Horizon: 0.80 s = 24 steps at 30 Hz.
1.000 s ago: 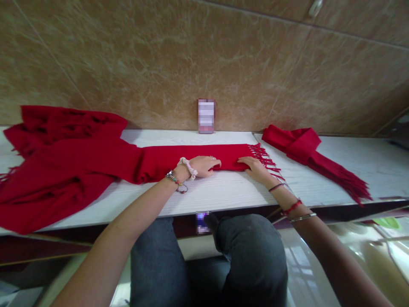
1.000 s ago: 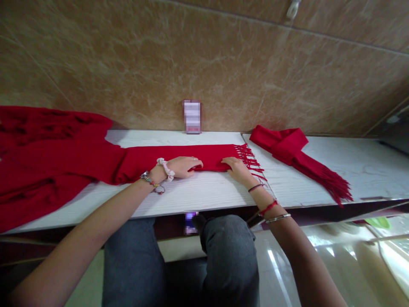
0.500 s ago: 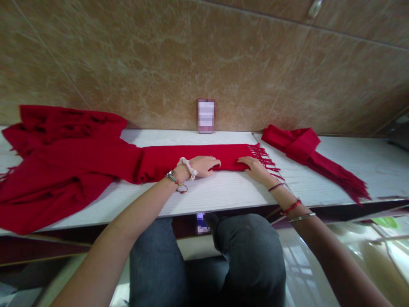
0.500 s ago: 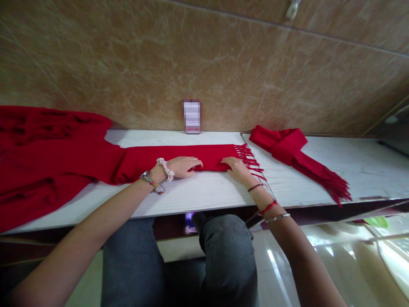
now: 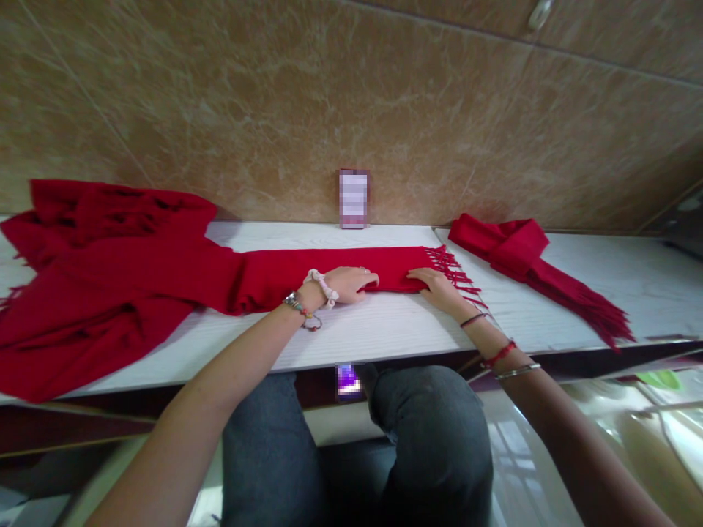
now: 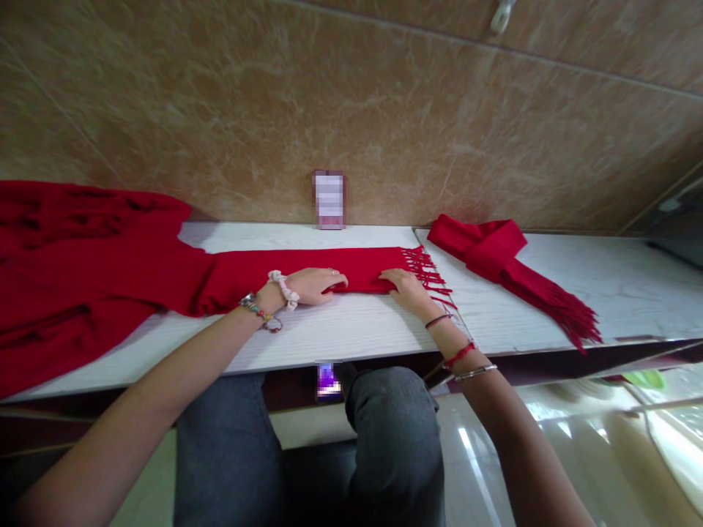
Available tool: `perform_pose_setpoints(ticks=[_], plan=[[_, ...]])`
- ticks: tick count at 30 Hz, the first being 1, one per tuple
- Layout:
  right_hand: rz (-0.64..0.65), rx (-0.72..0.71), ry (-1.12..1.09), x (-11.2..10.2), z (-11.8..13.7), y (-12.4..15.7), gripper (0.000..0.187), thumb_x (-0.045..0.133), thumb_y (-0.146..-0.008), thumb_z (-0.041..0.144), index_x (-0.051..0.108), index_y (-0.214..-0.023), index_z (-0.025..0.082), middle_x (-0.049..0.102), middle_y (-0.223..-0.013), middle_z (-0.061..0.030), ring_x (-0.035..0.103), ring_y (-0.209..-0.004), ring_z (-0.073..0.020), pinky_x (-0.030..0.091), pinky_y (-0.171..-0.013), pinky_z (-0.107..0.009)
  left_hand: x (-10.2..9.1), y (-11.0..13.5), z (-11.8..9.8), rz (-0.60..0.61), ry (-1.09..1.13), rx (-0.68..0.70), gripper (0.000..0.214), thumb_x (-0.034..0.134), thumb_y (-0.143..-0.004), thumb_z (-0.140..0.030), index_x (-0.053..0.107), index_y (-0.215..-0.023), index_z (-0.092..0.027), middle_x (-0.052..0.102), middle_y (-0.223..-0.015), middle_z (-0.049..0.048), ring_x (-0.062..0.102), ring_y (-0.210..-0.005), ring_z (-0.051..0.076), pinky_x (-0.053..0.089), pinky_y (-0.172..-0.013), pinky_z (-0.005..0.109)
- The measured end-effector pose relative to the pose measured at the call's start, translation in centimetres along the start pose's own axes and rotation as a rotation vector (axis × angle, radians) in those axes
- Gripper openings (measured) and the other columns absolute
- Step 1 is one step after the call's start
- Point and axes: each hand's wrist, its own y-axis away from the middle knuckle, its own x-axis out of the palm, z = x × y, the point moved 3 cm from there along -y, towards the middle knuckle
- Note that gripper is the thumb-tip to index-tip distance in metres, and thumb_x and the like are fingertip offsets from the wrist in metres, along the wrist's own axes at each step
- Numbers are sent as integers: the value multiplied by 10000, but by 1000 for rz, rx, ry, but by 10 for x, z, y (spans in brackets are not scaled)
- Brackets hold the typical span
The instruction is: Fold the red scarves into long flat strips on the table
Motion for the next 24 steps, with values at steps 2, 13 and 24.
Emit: perform_pose_setpoints(ticks=[2, 13, 24], plan=[[4, -1, 5, 0, 0, 0, 531, 406, -587, -11, 612, -1050, 150, 624, -1087, -98, 548, -1042, -223, 414, -936, -418, 0, 0, 0, 6, -2, -1, 303, 438, -745, -170, 524, -1034, -195, 588, -1048, 60, 551, -950, 192, 422, -777, 278], [2, 6, 6, -2, 2, 0, 544, 406, -569, -17, 612, -1044, 150, 624, -1088, -96, 549, -1041, -221, 415, -935, -411, 0, 0, 0, -9, 11, -2, 326, 445, -729, -163, 519, -1046, -186, 593, -1030, 74, 558, -943, 212, 434, -738, 289], [6, -4, 10, 0, 1, 0, 521, 406, -591, -22, 615, -1052, 102, 620, -1092, -134, 548, -1044, -232, 411, -945, -415, 1, 0, 0, -6, -9, 4, 303, 427, -735, -166, 517, -1023, -190, 590, -1026, 62, 558, -930, 195, 432, -726, 273]])
